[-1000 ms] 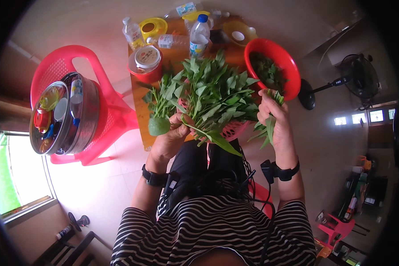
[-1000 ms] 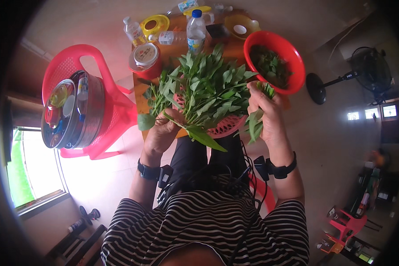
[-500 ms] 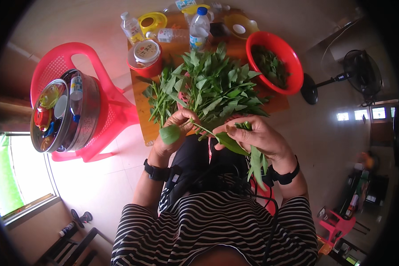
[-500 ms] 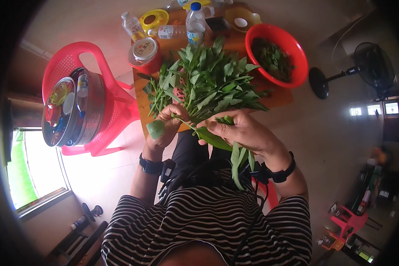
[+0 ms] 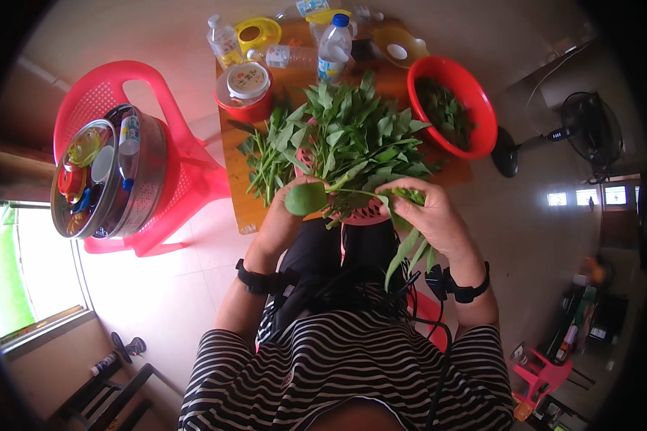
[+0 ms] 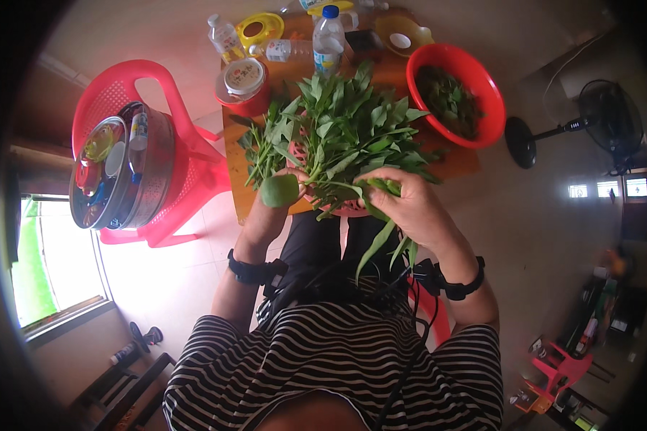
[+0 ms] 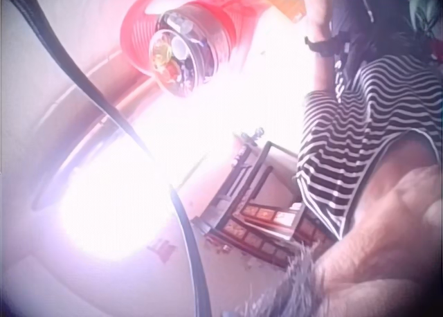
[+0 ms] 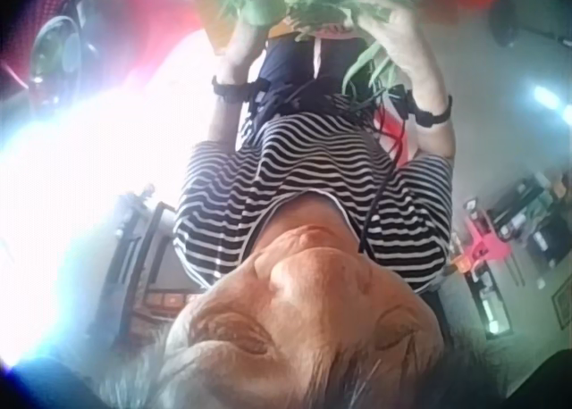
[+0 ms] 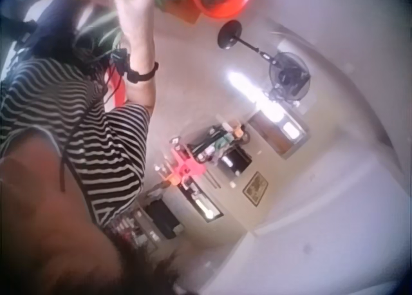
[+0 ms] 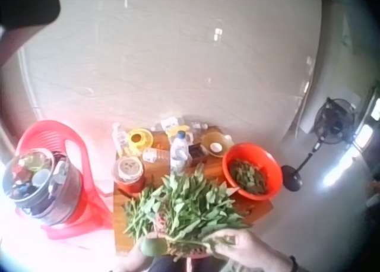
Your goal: The person picks through a pile of leafy green vegetables in a pink basket by hand, pulling individual leaves or stems and placing them into a separate red bowl.
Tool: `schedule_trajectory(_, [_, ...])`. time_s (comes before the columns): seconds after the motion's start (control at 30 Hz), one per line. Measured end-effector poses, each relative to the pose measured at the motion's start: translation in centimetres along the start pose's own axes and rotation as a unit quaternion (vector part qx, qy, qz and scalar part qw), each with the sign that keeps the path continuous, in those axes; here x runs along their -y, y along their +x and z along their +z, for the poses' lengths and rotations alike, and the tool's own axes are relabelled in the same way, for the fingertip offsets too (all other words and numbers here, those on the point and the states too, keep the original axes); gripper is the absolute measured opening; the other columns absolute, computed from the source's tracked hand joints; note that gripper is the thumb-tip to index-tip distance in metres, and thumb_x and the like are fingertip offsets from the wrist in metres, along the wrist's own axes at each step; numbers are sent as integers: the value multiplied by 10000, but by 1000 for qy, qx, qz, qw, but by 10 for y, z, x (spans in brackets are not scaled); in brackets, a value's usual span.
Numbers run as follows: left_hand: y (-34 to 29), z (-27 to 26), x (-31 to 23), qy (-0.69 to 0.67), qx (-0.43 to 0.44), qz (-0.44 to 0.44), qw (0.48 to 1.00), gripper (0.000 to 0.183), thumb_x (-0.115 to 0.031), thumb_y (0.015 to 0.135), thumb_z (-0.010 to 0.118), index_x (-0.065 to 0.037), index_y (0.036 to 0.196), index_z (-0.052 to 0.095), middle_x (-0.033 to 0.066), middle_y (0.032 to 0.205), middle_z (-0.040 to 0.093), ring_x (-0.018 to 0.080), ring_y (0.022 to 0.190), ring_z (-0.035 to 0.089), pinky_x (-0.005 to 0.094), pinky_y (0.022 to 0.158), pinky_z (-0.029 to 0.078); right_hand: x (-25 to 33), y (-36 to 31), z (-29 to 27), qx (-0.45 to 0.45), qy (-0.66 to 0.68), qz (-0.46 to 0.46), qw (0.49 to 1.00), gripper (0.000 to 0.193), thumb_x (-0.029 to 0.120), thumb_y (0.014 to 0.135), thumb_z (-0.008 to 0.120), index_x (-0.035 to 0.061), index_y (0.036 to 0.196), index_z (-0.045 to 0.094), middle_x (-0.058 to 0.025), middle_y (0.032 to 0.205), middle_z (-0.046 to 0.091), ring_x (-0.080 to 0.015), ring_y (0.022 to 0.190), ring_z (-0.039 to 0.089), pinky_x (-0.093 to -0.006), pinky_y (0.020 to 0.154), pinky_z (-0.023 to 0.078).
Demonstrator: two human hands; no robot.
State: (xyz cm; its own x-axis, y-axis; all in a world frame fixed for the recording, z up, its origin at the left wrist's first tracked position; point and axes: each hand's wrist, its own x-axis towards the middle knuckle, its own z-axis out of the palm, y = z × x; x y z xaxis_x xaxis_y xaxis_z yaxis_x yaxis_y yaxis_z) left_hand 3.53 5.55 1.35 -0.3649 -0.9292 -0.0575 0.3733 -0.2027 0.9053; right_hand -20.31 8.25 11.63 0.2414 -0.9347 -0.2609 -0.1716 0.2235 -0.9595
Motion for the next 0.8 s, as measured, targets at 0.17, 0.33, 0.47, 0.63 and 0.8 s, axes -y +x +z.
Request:
schedule_trajectory(0.17, [-2, 1, -5, 16, -3, -32, 999, 120, -63, 914, 569, -27, 1023, 603, 30, 967, 634, 76, 906, 572, 218, 818, 450, 3, 5, 13, -193, -94, -146, 966, 152, 75, 910, 587, -17, 1031, 598, -50, 888, 607, -100, 792, 556, -244, 719, 460])
schedule_trajectory(0.33, [2, 24, -17, 352, -43, 106, 929, 87, -55, 821, 652, -15, 899, 652, 90, 829, 616, 229, 818, 555, 322, 753, 446, 14, 8, 17, -188, -273, -296, 896, 165, 2, 815, 637, 8, 980, 621, -77, 863, 577, -182, 776, 563, -290, 684, 455])
schedule_trajectory(0.47, [2, 42, -29, 470, -49, 174, 864, 83, -28, 774, 654, -36, 856, 665, 93, 766, 627, 283, 799, 547, 376, 741, 421, 9, 7, 19, -109, -457, -210, 857, 370, 357, 804, 683, 43, 957, 563, -108, 889, 548, -271, 709, 607, -358, 596, 496])
schedule_trajectory(0.63, [0, 45, -32, 497, -54, 209, 840, 81, -9, 769, 648, -42, 843, 653, 83, 724, 586, 270, 720, 517, 371, 683, 414, -7, 12, 23, -91, -553, -275, 781, 236, 168, 751, 649, 37, 877, 499, -97, 874, 468, -222, 643, 592, -324, 485, 479])
schedule_trajectory(0.8, [-1, 49, -30, 512, -42, 211, 832, 65, -17, 776, 642, -29, 840, 641, 84, 738, 585, 252, 720, 519, 357, 695, 416, -7, 7, 21, -99, -597, -263, 751, 180, 118, 760, 590, 32, 879, 487, -122, 878, 459, -183, 545, 580, -308, 457, 469])
